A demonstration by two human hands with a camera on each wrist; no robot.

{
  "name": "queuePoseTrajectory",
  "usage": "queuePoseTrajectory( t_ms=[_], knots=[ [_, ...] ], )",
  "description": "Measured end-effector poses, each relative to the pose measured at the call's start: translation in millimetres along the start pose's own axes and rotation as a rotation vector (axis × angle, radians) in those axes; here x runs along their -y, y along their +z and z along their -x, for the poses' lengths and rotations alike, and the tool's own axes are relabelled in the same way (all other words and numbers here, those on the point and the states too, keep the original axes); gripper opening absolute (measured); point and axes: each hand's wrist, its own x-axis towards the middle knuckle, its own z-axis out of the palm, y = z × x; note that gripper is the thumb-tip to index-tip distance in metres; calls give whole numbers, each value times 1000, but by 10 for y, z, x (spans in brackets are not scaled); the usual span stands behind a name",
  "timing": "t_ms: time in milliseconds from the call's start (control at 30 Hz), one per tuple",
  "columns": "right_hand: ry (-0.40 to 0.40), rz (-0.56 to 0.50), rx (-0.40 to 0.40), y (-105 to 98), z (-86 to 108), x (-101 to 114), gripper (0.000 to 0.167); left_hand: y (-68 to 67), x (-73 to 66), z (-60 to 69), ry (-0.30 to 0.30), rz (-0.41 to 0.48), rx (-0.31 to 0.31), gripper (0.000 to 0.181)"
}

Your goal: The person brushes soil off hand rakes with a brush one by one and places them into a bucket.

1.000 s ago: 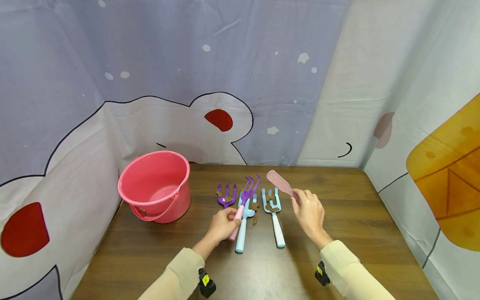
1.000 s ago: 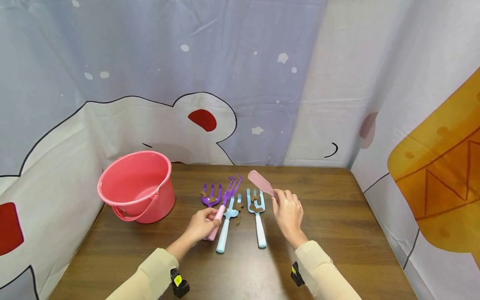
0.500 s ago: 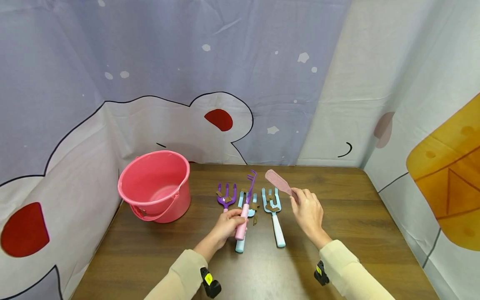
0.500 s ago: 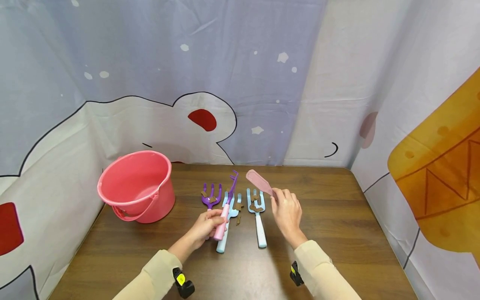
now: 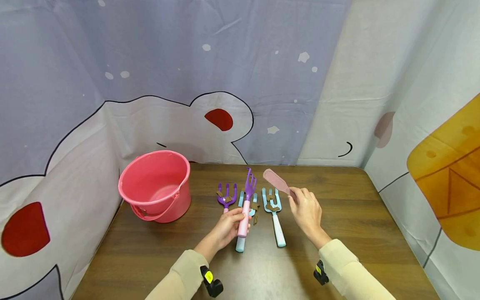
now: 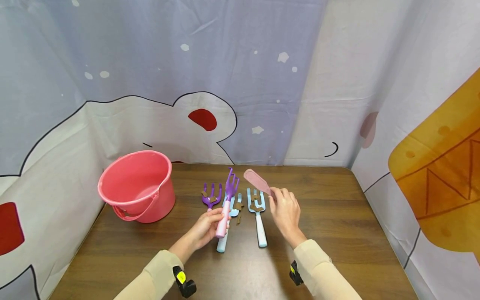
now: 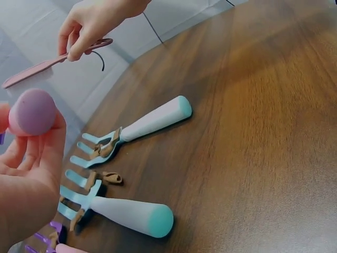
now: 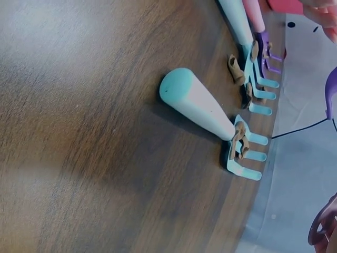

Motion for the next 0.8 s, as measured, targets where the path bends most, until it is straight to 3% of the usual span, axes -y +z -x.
queuePoseTrajectory(
  t_ms=[300,567,800],
  knots=[
    [20,-81,90,-6,-25,137,24,-8,-20,-2,-20,100,96,51],
    [-59,-157,137,5,-10,269,26,-13,-37,14,-41,154,134,42],
    [-122,-202,186,-3,6,359,27,-10,-76,54,-58,189,210,41]
  ],
)
